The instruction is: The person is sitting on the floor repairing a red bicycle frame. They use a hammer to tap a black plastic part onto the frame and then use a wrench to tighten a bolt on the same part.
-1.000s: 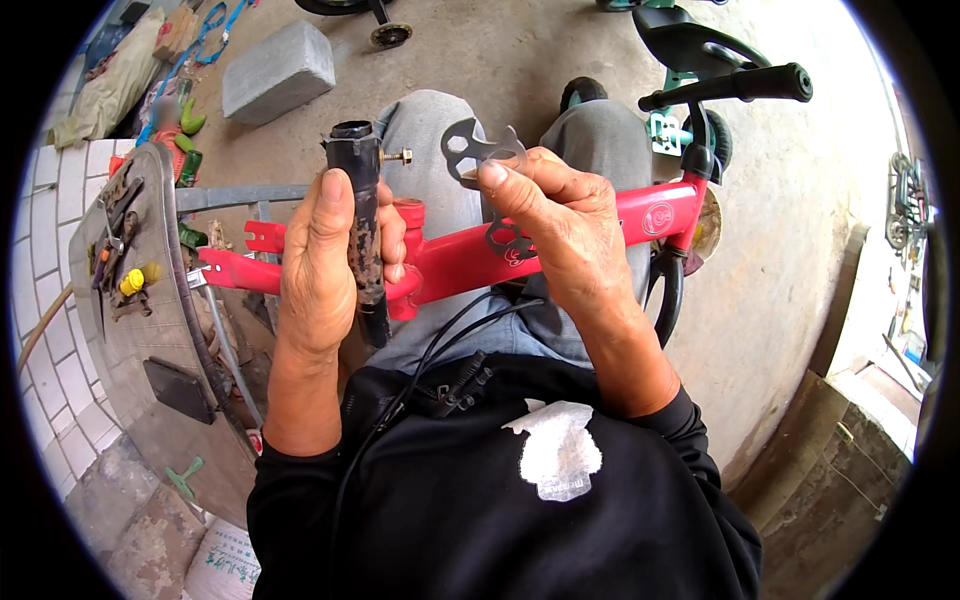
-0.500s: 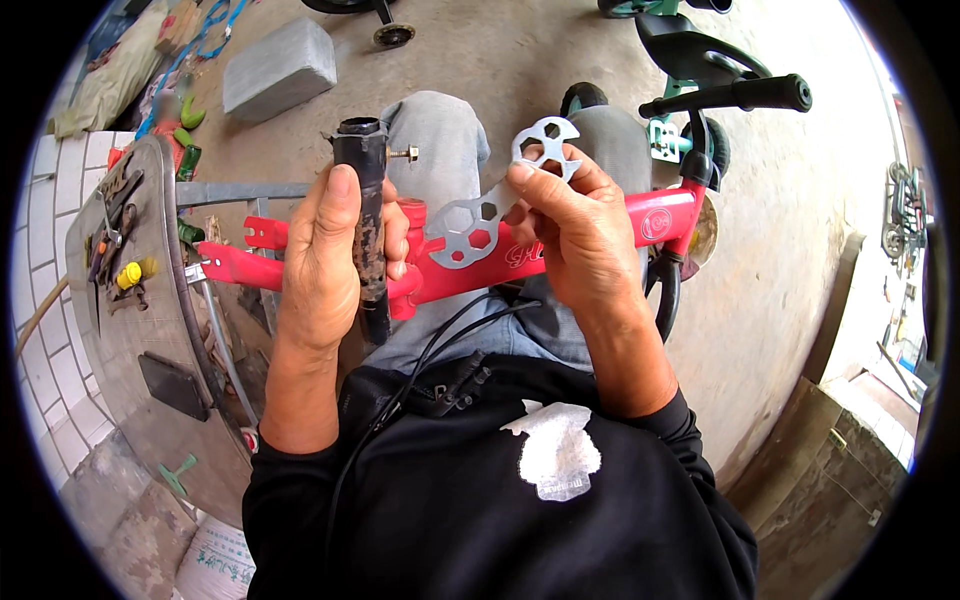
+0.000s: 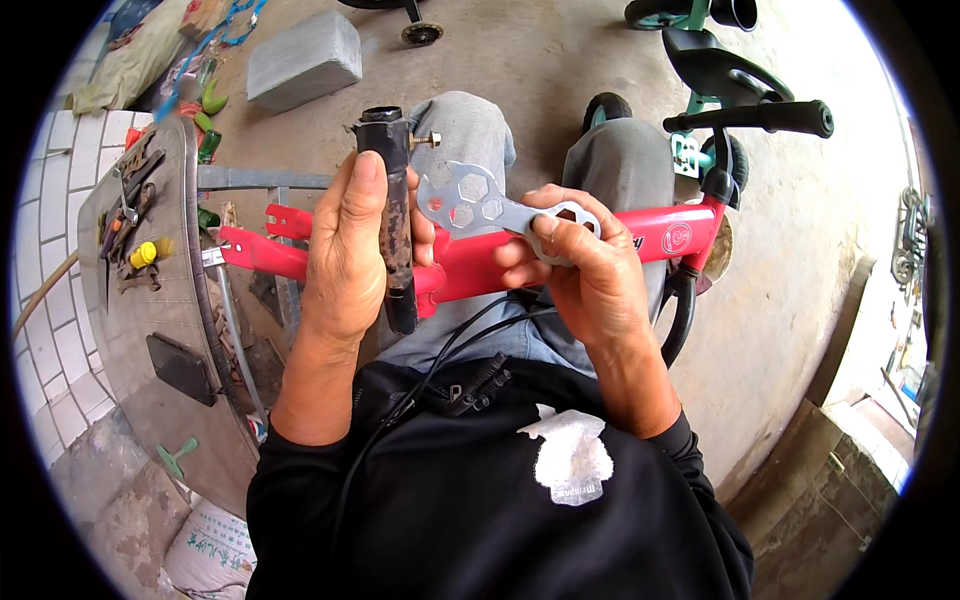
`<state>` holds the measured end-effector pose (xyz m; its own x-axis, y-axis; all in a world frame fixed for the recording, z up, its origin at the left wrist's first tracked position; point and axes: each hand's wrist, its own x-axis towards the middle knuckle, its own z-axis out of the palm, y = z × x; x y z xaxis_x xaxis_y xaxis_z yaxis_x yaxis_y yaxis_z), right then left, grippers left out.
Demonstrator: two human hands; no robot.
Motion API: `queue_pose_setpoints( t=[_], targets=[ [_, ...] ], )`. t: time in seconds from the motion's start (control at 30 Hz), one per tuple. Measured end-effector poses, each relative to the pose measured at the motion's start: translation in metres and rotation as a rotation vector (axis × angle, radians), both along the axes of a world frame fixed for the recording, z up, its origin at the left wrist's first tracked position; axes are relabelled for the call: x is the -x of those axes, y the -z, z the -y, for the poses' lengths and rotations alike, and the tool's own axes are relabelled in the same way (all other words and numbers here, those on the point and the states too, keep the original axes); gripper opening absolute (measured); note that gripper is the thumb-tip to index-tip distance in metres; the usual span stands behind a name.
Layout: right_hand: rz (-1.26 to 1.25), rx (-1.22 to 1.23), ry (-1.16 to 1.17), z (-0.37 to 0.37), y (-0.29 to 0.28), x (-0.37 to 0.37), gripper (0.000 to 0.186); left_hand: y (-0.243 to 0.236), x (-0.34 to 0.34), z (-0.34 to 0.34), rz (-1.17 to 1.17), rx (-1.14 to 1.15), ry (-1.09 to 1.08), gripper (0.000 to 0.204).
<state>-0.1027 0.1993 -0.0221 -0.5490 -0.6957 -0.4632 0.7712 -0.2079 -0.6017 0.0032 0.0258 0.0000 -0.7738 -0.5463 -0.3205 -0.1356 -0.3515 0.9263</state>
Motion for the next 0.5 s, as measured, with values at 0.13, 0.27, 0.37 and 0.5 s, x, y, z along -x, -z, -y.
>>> queue_pose_setpoints(
  t=[0.13,0.27,0.37,0.5],
  targets=[
    [-0.096,-0.065,-0.136,-0.008,-0.002,-0.001,0.026,-0.001,-0.001,-0.003,0.031,0.058,-0.008,0.049],
    [-0.130,-0.076,-0.302,-0.012,-0.013,-0.001,0.025,0.007,0.000,-0.001,-0.043,0.248,0.038,0.048],
    [-0.208,-0.067,-0.240,-0.009,-0.019,-0.008,0.027,-0.001,-0.001,-0.005,0.008,0.067,-0.018,0.047],
    [-0.394,-0.233,-0.010,-0.003,-0.027,-0.021,0.027,0.004,-0.002,-0.006,-0.080,0.109,0.022,0.045]
  ],
)
